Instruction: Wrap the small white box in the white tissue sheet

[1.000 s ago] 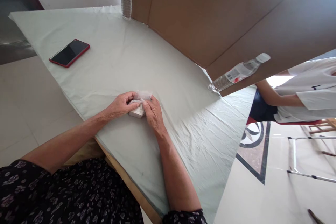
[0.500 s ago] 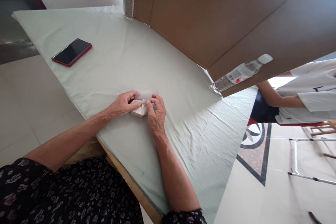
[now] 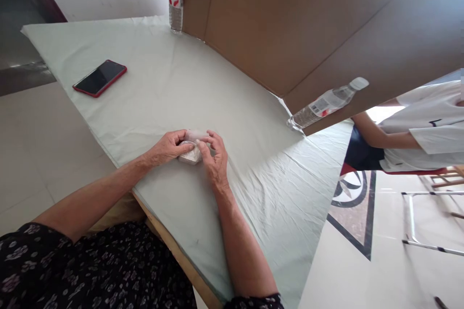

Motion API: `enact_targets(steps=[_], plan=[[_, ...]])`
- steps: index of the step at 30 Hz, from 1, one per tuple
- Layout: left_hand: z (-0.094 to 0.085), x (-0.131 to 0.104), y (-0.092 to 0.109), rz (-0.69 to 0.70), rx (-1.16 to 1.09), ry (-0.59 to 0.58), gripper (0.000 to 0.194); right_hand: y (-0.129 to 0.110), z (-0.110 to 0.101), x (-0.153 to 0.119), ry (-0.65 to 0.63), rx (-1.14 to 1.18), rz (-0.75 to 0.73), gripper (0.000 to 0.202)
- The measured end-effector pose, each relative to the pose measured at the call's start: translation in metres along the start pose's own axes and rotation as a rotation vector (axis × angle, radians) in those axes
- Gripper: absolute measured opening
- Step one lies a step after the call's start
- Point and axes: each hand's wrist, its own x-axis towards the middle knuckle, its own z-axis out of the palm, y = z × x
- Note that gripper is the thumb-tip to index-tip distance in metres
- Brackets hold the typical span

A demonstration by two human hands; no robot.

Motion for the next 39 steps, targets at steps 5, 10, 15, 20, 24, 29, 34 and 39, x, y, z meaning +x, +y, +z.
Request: enact_targets(steps=[5, 10, 15, 20, 24, 29, 34, 39], plan=[[0.0, 0.0, -0.001, -0.013, -0.007, -0.001, 0.025, 0.009, -0.017, -0.002, -0.205, 0.128, 0.101, 0.086], [-0.001, -0.001, 0.002, -0.033, 0.008, 0.012, 0.024, 0.009, -0.021, -0.001, -0.183, 0.036, 0.015, 0.063], [-0.002, -0.001, 0.004, -0.04, -0.006, -0.007, 0.027, 0.002, -0.022, -0.002, 0.021, -0.063, -0.102, 0.019], [-0.002, -0.002, 0.004, -0.016, 0.017, -0.015, 0.024, 0.003, -0.01, 0.0, 0.039, -0.106, -0.082, 0.015], [-0.002, -0.003, 0.004, -0.013, 0.007, -0.032, 0.025, 0.001, 0.001, 0.002, 0.022, -0.096, -0.046, 0.016], [-0.001, -0.002, 0.003, -0.016, -0.019, -0.045, 0.025, -0.002, 0.005, 0.001, 0.02, -0.084, -0.039, 0.016], [-0.001, 0.0, 0.001, -0.015, 0.008, -0.015, 0.025, 0.005, -0.002, 0.001, 0.003, 0.059, 0.008, 0.032], [-0.001, 0.0, 0.003, -0.011, 0.021, -0.015, 0.025, 0.006, -0.016, -0.006, -0.235, 0.003, 0.004, 0.098]])
